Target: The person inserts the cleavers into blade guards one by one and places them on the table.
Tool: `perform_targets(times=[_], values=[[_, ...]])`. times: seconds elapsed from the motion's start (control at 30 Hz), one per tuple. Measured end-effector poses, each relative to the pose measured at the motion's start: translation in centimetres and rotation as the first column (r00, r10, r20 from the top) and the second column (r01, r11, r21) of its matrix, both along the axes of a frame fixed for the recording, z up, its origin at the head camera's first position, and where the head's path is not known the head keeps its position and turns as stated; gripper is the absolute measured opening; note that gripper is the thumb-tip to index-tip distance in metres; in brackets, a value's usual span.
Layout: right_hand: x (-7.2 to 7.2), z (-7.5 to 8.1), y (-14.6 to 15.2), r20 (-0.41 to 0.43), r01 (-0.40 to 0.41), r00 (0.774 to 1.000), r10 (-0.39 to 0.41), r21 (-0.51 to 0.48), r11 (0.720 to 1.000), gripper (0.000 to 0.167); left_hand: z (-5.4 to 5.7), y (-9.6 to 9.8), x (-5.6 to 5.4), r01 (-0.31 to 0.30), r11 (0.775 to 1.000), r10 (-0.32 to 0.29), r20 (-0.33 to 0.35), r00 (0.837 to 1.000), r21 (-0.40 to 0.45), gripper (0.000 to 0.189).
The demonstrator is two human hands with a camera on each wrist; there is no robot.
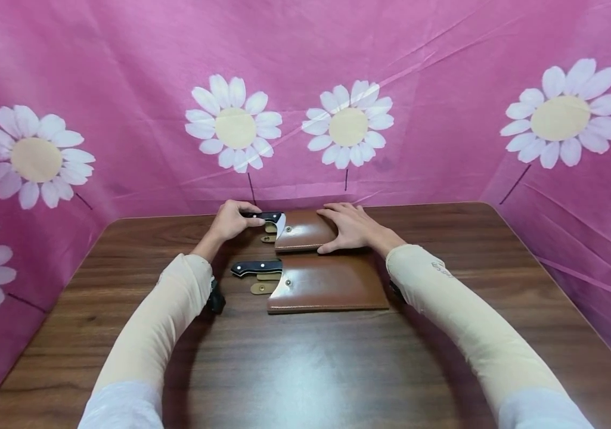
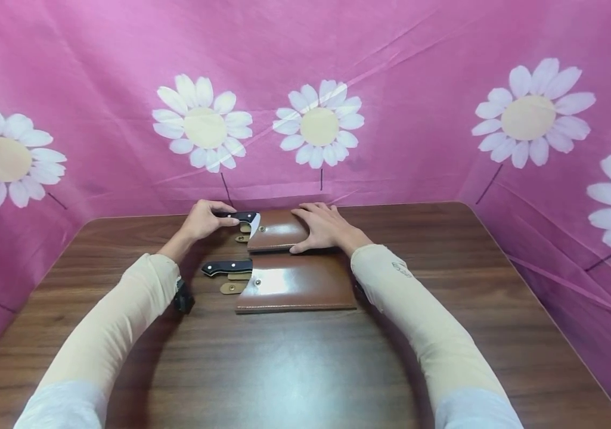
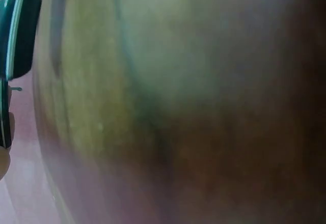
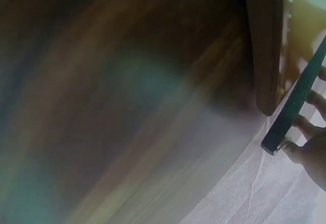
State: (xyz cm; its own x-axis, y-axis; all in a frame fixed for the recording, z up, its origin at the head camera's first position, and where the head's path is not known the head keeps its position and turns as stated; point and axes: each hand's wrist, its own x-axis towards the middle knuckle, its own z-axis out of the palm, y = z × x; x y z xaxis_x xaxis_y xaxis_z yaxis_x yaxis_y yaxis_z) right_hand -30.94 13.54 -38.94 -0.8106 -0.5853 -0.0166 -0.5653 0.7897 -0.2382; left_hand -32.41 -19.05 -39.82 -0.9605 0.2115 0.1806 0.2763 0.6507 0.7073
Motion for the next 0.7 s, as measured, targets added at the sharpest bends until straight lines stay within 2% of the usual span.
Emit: perform_targets(times=[0.27,0.53,0.7], values=[[-0.39,0.0,-0.86,0.032,-0.01,0.999,0.01,0.017,1.0,0.105,-0.23,-0.51,-0.27,0.003,1.0,-0.002,0.086,0.996,-0.013,0.031],[-0.44,-0.07,-0.88,0.119,-0.002,0.993,-0.003,0.043,0.999,0.104,0.25,-0.06,-0.09,0.001,0.997,0.007,0.107,0.994,-0.075,0.029],[-0.49,-0.22,-0.92,0.123,-0.002,0.992,-0.005,0.052,0.999,0.104,0.39,-0.02,-0.08,0.0,0.997,0.011,0.133,0.991,-0.082,0.03]])
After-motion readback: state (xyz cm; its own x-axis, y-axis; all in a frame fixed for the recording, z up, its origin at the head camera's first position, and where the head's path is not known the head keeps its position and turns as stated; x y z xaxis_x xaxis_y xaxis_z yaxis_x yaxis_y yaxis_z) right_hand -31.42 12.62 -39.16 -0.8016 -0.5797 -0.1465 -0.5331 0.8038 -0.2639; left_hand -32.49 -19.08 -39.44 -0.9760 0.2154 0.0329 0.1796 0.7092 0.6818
